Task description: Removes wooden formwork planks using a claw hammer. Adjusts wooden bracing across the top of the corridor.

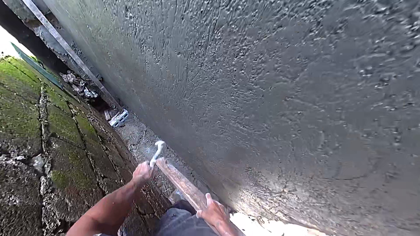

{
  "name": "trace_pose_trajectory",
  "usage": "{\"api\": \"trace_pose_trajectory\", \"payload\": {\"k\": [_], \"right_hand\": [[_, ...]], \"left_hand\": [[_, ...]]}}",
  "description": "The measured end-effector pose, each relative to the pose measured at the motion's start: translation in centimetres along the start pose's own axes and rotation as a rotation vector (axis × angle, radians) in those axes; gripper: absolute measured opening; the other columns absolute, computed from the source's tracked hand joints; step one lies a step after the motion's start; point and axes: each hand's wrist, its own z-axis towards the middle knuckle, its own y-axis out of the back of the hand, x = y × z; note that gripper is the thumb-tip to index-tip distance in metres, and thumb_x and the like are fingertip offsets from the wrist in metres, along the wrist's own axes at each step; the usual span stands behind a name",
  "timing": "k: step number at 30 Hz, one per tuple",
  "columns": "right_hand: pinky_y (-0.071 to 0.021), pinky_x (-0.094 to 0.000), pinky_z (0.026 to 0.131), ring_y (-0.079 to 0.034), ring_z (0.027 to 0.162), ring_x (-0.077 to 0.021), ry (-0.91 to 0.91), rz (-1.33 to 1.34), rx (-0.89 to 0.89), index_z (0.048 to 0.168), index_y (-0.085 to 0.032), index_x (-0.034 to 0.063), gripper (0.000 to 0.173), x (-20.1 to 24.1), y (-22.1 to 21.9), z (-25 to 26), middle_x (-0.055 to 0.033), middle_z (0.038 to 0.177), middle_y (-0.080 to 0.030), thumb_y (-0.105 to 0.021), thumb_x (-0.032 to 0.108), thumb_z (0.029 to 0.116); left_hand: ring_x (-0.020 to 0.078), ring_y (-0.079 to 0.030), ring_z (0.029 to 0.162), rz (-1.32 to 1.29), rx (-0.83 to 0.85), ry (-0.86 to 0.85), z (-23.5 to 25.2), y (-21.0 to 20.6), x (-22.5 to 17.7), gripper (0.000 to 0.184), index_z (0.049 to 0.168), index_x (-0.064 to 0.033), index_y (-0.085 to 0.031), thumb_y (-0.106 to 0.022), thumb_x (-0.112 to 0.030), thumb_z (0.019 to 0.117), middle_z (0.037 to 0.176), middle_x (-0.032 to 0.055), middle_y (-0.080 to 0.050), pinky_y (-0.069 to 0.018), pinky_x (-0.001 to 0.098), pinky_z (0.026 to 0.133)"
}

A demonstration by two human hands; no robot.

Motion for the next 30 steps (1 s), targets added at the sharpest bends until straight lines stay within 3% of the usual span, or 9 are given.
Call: {"api": "trace_pose_trajectory", "payload": {"k": [4,5,8,10,17,21,24,27,30], "right_hand": [[-0.0502,-0.0579,0.101,-0.064,0.122,-0.0343,-0.024,0.010,0.002,0.158,-0.037,0.0207,0.102,0.0,-0.2,-0.1,-0.0148,0.130,-0.068,-0.081,0.054,0.0722],[-0.0506,-0.0578,0.101,-0.064,0.122,-0.0343,-0.019,0.014,-0.010,0.157,-0.037,0.0205,0.102,0.2,0.2,-0.3,-0.0148,0.129,-0.068,-0.082,0.053,0.0718],[-0.0505,-0.0570,0.102,-0.064,0.122,-0.0340,-0.001,0.012,-0.039,0.157,-0.038,0.0211,0.100,0.5,1.6,-1.3,-0.0141,0.130,-0.068,-0.082,0.053,0.0725],[-0.0489,-0.0579,0.104,-0.062,0.125,-0.0347,0.010,-0.014,-0.016,0.158,-0.038,0.0211,0.100,0.5,1.3,-1.8,-0.0149,0.134,-0.066,-0.082,0.051,0.0740],[-0.0499,-0.0574,0.102,-0.064,0.122,-0.0343,0.006,0.025,-0.008,0.157,-0.038,0.0196,0.102,0.1,-0.2,-0.9,-0.0154,0.129,-0.068,-0.083,0.052,0.0715],[-0.0500,-0.0573,0.102,-0.064,0.123,-0.0336,0.009,0.005,-0.029,0.157,-0.039,0.0216,0.099,1.0,0.9,-1.8,-0.0141,0.130,-0.068,-0.081,0.053,0.0725],[-0.0500,-0.0578,0.102,-0.064,0.123,-0.0343,0.014,-0.007,-0.015,0.157,-0.038,0.0222,0.100,0.6,0.6,-1.3,-0.0142,0.129,-0.069,-0.082,0.054,0.0725],[-0.0508,-0.0572,0.101,-0.065,0.120,-0.0340,-0.007,0.040,-0.027,0.156,-0.039,0.0217,0.101,-0.1,-0.1,-0.6,-0.0143,0.127,-0.070,-0.083,0.054,0.0717],[-0.0512,-0.0581,0.100,-0.066,0.119,-0.0348,0.000,0.039,-0.080,0.157,-0.039,0.0208,0.100,0.1,0.5,-0.9,-0.0147,0.127,-0.069,-0.083,0.051,0.0717]], "left_hand": [[0.0388,-0.069,0.090,-0.136,-0.183,-0.140,-0.1,0.7,-0.8,0.063,0.111,-0.0078,-0.064,-0.030,-0.060,0.1078,0.092,0.0188,-0.069,-0.0543,0.0615,0.080],[0.0380,-0.069,0.090,-0.109,-0.180,-0.155,-0.1,0.5,-0.7,0.062,0.112,-0.0084,-0.063,-0.029,-0.060,0.1075,0.091,0.0182,-0.068,-0.0544,0.0607,0.079],[0.0370,-0.067,0.114,0.130,0.030,-0.044,0.4,-0.4,-0.3,0.066,0.123,-0.0088,-0.066,-0.029,-0.061,0.1067,0.117,0.0200,-0.070,-0.0532,0.0612,0.093],[0.0363,-0.065,0.120,0.154,0.081,0.031,1.0,-1.1,0.2,0.067,0.124,-0.0076,-0.067,-0.029,-0.060,0.1073,0.125,0.0201,-0.068,-0.0522,0.0617,0.096],[0.0379,-0.069,0.099,-0.006,-0.115,-0.118,0.3,0.3,1.3,0.064,0.113,-0.0077,-0.064,-0.027,-0.060,0.1078,0.099,0.0195,-0.069,-0.0540,0.0610,0.084],[0.0380,-0.067,0.116,0.183,0.113,0.011,0.6,-0.7,0.5,0.063,0.119,-0.0054,-0.068,-0.032,-0.056,0.1078,0.121,0.0212,-0.069,-0.0529,0.0616,0.094],[0.0380,-0.067,0.115,0.063,0.060,0.030,1.3,-0.3,-0.1,0.065,0.117,-0.0045,-0.068,-0.031,-0.057,0.1082,0.120,0.0219,-0.069,-0.0524,0.0610,0.094],[0.0377,-0.068,0.108,-0.022,-0.050,-0.048,1.0,-0.3,0.2,0.064,0.116,-0.0083,-0.067,-0.029,-0.060,0.1078,0.109,0.0197,-0.070,-0.0526,0.0615,0.090],[0.0379,-0.067,0.112,0.123,0.082,-0.041,1.8,0.0,0.7,0.065,0.117,-0.0060,-0.068,-0.031,-0.059,0.1075,0.116,0.0212,-0.070,-0.0525,0.0625,0.092]]}}
